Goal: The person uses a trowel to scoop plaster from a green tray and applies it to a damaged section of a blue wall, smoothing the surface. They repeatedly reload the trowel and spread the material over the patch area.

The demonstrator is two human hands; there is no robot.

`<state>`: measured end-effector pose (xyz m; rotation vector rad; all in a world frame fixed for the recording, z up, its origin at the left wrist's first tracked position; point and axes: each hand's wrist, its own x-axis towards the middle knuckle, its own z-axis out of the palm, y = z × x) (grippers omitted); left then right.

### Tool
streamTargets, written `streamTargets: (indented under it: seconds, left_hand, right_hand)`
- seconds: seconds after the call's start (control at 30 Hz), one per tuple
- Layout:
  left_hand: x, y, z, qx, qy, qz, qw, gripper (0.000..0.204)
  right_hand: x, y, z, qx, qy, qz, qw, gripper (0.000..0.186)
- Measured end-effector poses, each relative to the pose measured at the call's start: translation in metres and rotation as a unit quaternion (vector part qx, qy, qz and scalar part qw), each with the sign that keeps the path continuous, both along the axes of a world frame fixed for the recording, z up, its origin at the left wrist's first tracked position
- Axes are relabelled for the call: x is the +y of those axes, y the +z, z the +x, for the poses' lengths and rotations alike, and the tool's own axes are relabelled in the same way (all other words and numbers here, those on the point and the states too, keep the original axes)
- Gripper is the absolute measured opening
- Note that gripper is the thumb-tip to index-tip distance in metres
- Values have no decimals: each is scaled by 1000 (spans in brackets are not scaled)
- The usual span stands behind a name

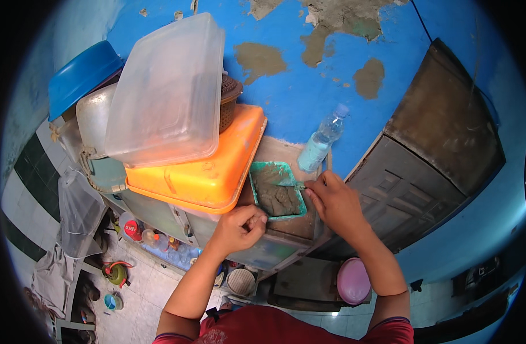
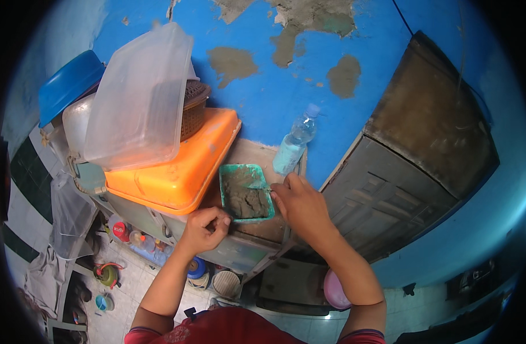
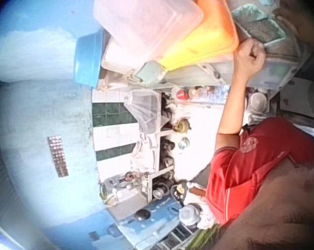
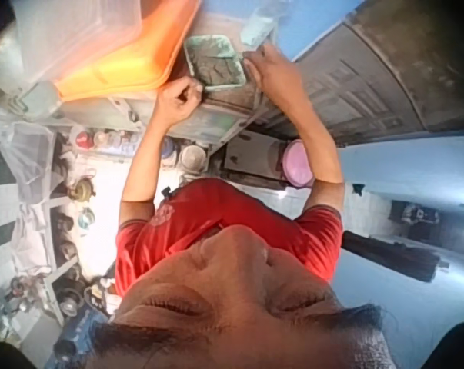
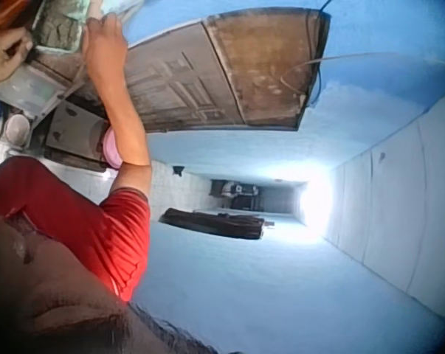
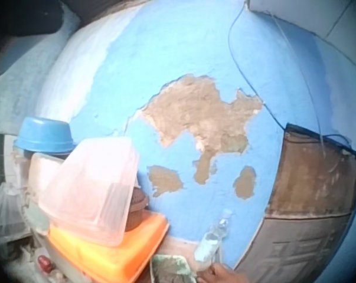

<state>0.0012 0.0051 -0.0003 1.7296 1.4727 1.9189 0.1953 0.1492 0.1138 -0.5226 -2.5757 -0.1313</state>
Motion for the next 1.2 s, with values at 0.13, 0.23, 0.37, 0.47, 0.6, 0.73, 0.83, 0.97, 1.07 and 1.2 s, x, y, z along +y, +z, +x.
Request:
streamTargets:
  seconds: [0.13,0.23,0.37,0.47,0.6,0.73,0.83,0.97,1.07,1.2]
  left_hand:
    - [-2,-3,-3,7,2,-3,1000,8]
    - [-2,2,-1,5,7,-1,1000,7]
    - [-4,3,-1,-4,0,-11,1000,7]
    - [-4,1,-1,4,-3,2,1000,7]
    - [-3,-1,-1,6,-2,1,1000,8]
    - [-2,0,-2,17,6,8,1000,7]
    - [-2,-1,-1,9,7,4,1000,7]
    - [-4,3,-2,6,9,-14,1000,7]
    - [-4,2,-3,21,-1,-4,1000,11]
    - [-3,2,-2,23,3,1,1000,10]
  right_hand:
    - [3,4,11,62,31,-99,993,17]
    - [26,4,21,119,4,-202,972,20]
    - [42,9,27,173,-75,-496,848,30]
    - [50,5,38,205,-95,-616,755,31]
    - [53,-2,47,247,-65,-700,667,30]
    - [57,1,50,313,-13,-737,599,29]
    - [59,30,43,382,15,-675,631,28]
    - [77,81,24,412,18,-471,780,33]
    - [106,101,7,384,23,-247,889,29]
    - [140,112,-20,318,52,134,937,24]
